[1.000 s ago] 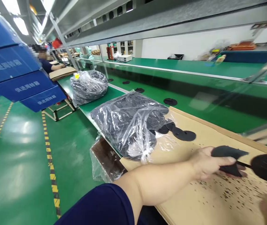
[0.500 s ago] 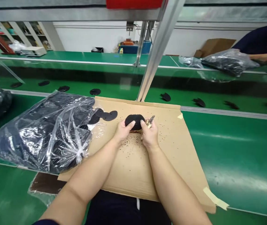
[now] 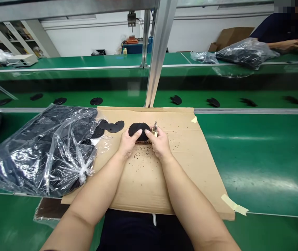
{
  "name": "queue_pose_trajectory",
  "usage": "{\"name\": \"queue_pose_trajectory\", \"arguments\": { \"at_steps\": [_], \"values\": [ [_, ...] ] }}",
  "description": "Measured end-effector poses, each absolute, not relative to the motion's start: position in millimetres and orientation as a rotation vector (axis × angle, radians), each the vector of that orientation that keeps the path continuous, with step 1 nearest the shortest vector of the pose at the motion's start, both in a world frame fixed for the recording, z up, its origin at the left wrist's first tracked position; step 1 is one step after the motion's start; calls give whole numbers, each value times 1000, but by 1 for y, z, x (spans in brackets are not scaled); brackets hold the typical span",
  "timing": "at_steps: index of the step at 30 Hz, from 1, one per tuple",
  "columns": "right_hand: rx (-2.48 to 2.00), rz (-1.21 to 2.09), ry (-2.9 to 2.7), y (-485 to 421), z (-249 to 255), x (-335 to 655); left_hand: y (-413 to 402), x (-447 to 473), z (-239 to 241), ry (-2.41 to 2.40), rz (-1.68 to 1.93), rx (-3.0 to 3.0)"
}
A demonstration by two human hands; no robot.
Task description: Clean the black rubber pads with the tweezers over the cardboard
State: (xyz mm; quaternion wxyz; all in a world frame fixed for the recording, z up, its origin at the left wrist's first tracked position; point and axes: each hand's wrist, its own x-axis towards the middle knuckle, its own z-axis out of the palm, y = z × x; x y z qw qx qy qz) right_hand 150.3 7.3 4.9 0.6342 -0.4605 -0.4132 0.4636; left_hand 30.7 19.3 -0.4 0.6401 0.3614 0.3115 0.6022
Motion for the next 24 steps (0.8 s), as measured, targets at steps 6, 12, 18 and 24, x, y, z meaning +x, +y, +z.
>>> {"name": "queue_pose_trajectory", "arguments": {
  "at_steps": [6,12,18,24],
  "values": [
    [-997,1179,-837,6,11,151,17,29,0,701,1363,913],
    [-973,1180,-760,8,12,149,15,29,1,664,1325,900],
    [-1032,1083,-953,8,3,147,21,23,4,677,1227,651],
    [-1015,889,-1296,1,-1,147,29,11,11,693,957,324]
  ]
}}
